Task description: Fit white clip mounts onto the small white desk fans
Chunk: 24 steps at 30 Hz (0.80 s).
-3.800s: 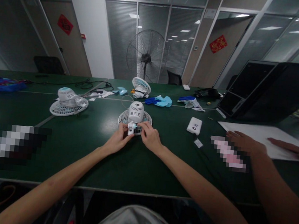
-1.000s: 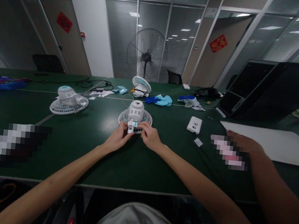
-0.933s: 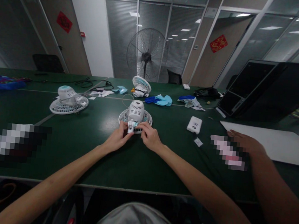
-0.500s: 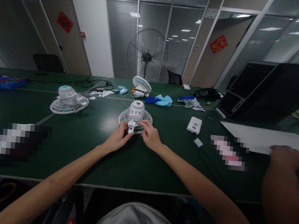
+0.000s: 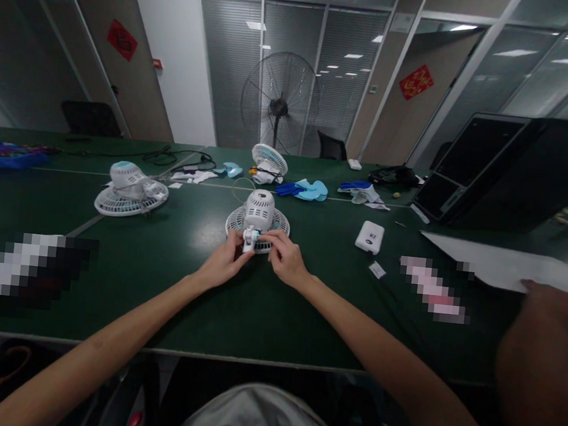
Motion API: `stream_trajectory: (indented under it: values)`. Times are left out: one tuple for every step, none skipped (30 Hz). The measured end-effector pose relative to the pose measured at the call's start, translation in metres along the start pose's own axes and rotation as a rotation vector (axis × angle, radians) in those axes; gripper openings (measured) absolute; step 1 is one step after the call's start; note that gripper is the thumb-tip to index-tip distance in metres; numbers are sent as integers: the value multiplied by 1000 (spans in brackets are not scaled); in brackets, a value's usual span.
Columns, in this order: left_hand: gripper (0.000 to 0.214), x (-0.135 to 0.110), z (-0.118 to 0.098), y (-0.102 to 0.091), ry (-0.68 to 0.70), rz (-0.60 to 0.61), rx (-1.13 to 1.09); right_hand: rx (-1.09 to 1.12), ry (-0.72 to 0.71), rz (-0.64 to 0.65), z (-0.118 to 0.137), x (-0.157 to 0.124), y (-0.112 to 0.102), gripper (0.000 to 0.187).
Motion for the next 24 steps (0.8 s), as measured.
stream_trajectory:
  values:
    - [33,0,0,0,-3,-2,0,4,4,-5,0,0,-1,49]
    - [33,0,0,0,-6,-3,-1,4,10,-8,-1,0,-1,51]
    - [33,0,1,0,-9,-3,1,1,17,-10,-1,1,-1,53]
    - [33,0,1,0,-11,-2,2,-5,25,-11,-2,2,-1,54]
    - [33,0,1,0,-12,0,4,-13,34,-14,-3,2,-1,55]
    - [33,1,1,0,-10,1,7,-23,43,-16,-5,3,-1,56]
    - [32,1,1,0,-5,-1,10,-33,51,-18,-6,4,0,56]
    - [32,1,0,0,2,-4,13,-42,57,-20,-7,5,1,56]
    - [32,1,0,0,10,-8,16,-51,63,-23,-9,5,2,55]
    - [32,1,0,0,15,-12,17,-58,68,-24,-11,6,2,53]
    - [32,1,0,-1,19,-15,19,-63,72,-25,-12,7,3,51]
    - [32,1,0,-1,19,-16,20,-65,75,-25,-13,7,4,49]
    - [32,0,0,-1,17,-18,22,-64,74,-24,-14,7,4,47]
    - [31,0,0,-1,16,-19,21,-58,69,-21,-14,6,4,45]
    - [31,0,0,-2,14,-21,19,-47,60,-16,-13,6,4,43]
    - [31,0,-1,-2,13,-21,15,-31,47,-10,-11,5,4,43]
    - [31,0,-1,-2,12,-19,9,-13,32,-5,-9,4,4,43]
    - [31,0,-1,-2,10,-16,3,5,17,3,-7,3,4,44]
    - [31,0,-1,-1,6,-13,0,21,6,6,-5,2,3,45]
    - [31,0,0,-1,2,-8,0,34,0,4,-4,1,2,46]
    - [31,0,0,0,-3,-4,1,43,-1,1,-3,1,2,48]
    - [31,0,1,0,-7,1,2,48,3,-4,-4,1,1,50]
    - [32,0,1,0,-11,3,2,47,11,-10,-4,2,0,52]
    - [32,0,2,0,-16,2,0,43,22,-16,-6,3,0,53]
Point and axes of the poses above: each hand's wrist, its own x-axis towards the middle knuckle, its own y-axis out of the palm, z = x × y, the point moved 10 cm from there along x, towards the middle knuckle, and after that the axes turned 9 degrees about y, right-handed, at the moved point
